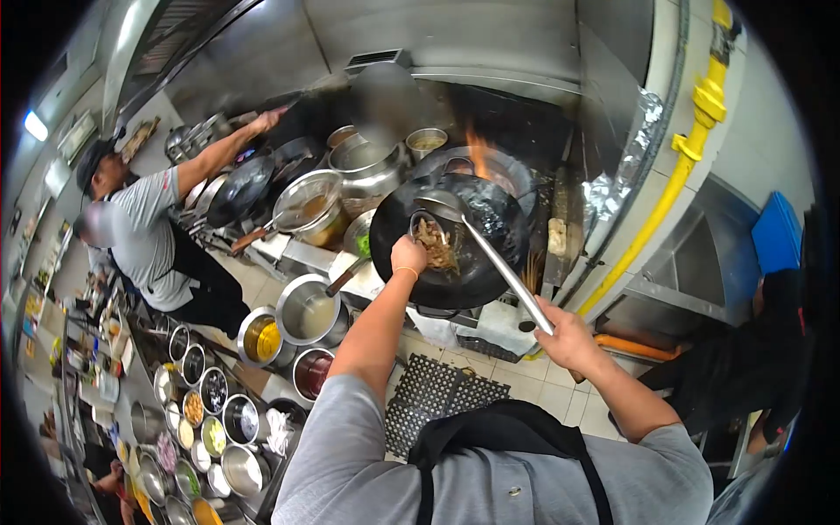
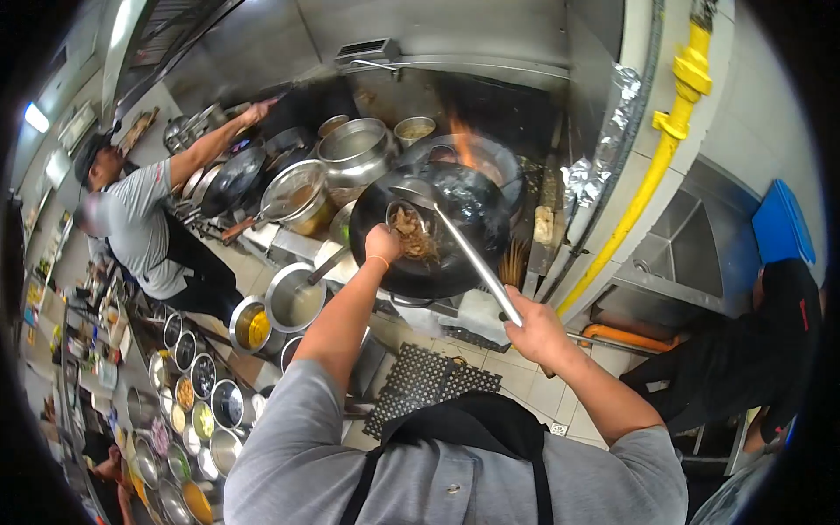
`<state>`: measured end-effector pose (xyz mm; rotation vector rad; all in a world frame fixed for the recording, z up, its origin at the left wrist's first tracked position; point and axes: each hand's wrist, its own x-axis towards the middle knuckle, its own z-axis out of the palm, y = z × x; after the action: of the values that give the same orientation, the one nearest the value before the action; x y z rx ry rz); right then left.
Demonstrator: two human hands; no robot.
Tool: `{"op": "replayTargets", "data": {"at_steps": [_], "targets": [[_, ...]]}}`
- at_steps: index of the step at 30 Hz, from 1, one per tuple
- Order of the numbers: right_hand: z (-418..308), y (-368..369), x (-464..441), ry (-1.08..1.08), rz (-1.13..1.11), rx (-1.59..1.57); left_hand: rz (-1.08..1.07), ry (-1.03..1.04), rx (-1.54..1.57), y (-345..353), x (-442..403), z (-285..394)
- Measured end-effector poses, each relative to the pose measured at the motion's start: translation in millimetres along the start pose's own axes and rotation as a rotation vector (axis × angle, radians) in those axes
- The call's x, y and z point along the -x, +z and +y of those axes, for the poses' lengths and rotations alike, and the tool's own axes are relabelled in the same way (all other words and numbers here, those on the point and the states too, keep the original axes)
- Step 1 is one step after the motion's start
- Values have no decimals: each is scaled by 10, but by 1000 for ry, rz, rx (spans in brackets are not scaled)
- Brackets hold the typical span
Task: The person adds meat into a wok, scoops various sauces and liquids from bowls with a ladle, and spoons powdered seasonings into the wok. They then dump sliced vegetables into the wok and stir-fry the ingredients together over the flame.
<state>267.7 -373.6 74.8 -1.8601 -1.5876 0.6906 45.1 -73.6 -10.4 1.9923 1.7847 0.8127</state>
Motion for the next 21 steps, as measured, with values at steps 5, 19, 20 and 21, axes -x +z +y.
{"op": "replayTargets", "data": {"at_steps": [5,19,20,21], "targets": [[449,-134,89,13,11,-37,-56,139,-323,209,-175,237],[638,83,-201,-4,9,-99,68,275,-445,-19,-283,230],[651,98,-212,-37,27,-98,50,270,-390,-64,-242,249],[665,114,-217,-71,45,-96,81,267,-432,-105,-199,268]]}}
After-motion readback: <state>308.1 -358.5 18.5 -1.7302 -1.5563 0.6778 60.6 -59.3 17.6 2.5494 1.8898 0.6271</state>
